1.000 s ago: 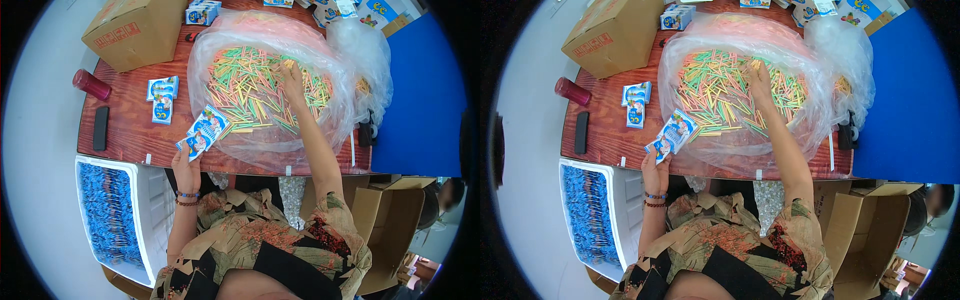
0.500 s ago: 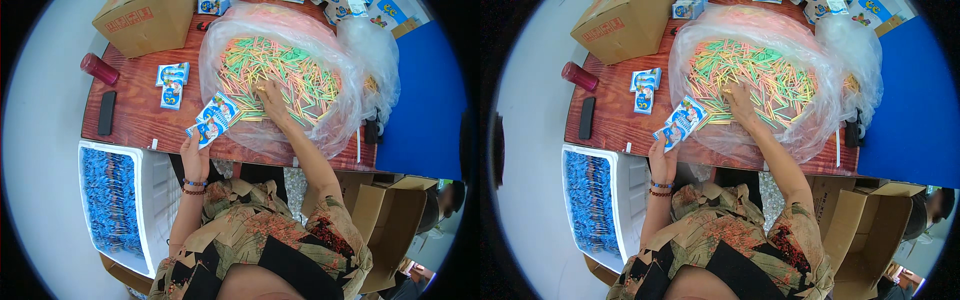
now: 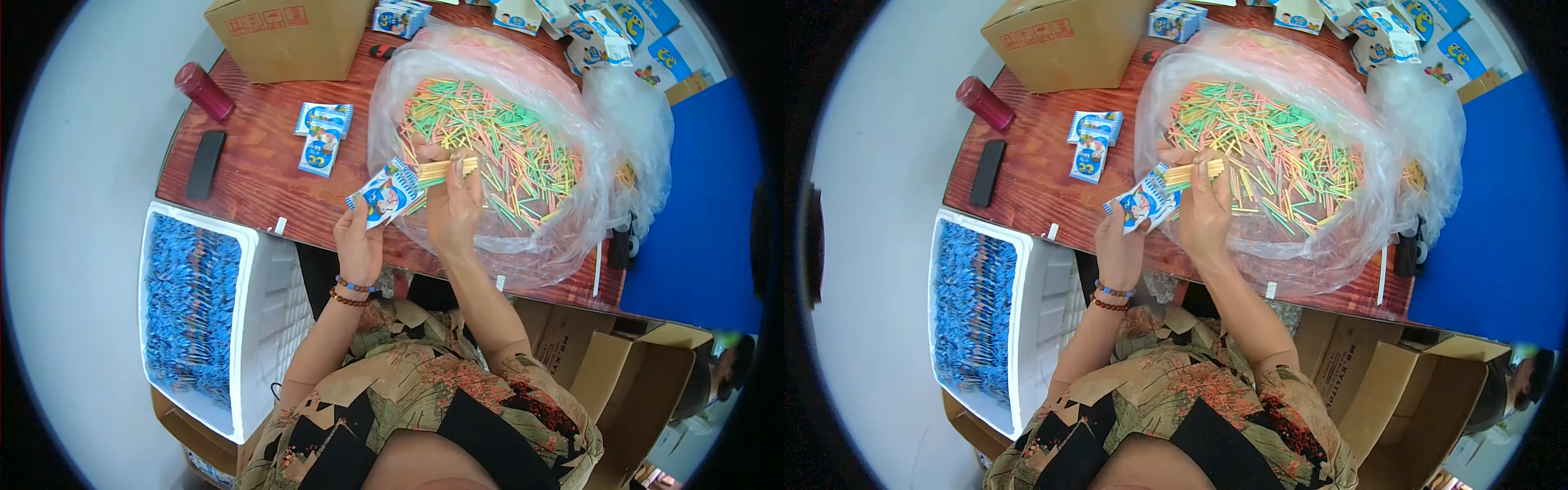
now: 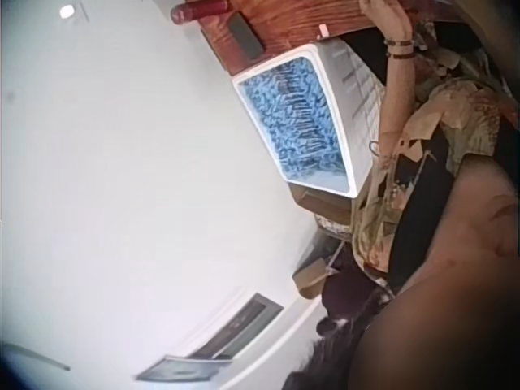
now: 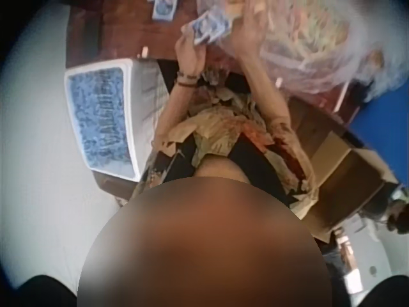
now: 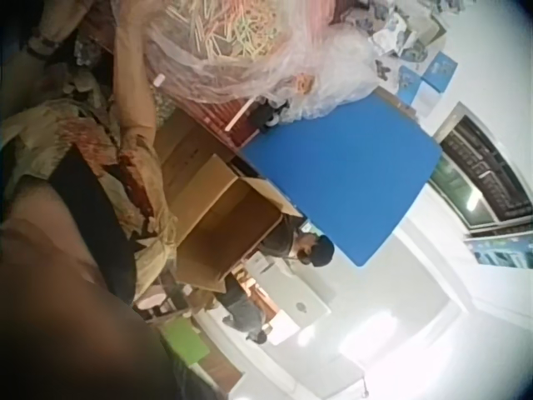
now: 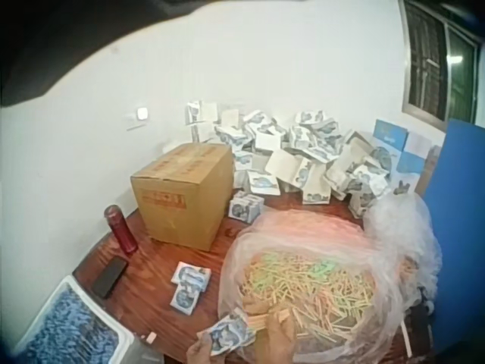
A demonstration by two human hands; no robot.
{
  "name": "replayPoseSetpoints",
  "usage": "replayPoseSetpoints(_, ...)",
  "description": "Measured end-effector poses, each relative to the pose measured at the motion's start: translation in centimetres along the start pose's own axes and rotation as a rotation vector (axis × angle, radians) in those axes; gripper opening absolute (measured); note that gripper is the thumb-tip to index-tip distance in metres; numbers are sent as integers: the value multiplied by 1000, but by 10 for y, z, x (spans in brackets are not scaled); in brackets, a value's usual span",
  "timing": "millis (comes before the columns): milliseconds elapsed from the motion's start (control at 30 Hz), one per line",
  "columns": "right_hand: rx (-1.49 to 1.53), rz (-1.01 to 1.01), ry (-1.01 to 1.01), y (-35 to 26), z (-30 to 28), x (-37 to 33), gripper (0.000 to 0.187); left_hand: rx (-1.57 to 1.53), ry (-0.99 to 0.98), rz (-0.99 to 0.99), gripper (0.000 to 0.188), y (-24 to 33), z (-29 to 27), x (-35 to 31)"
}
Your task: Filling small plastic bags with colorful toy sticks and arranging them into a storage crate.
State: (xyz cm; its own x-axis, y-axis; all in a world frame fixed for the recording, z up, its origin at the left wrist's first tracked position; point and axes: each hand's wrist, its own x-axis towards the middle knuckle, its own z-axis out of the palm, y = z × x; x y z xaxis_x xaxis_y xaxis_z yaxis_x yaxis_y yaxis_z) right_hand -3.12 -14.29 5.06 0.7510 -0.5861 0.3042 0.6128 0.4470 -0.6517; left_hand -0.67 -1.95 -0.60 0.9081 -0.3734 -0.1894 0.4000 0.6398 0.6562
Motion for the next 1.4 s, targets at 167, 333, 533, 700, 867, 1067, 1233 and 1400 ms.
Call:
replayPoseSetpoints(167,-48,-66,1,15,18,-7,8,-100,48,20,24,10,-1,-4)
replayPoseSetpoints(333,-135,-46,-51,21,25,-16,8,-80,12,57,31,6,-9,0)
replayPoseSetpoints(533,-495,60,-190,27,21,-24,32,-121,-63,61,33,10,-12,2)
replayPoseSetpoints(700,-1050,26,-447,22,18,-17,47,-296,-103,-9,33,12,-19,10)
replayPoseSetpoints(867,-678,77,-136,18,35,-7,40,-397,-130,19,30,18,-26,15)
replayPoseSetpoints(1067,-838,364,-395,31,30,12,17,-383,-187,83,25,29,-35,18)
replayPoseSetpoints(1233,-754,497,-407,51,31,19,17,-186,-43,97,23,34,-50,30)
replayPoseSetpoints(1400,-915,539,-465,83,20,30,20,-150,81,127,24,34,-66,38)
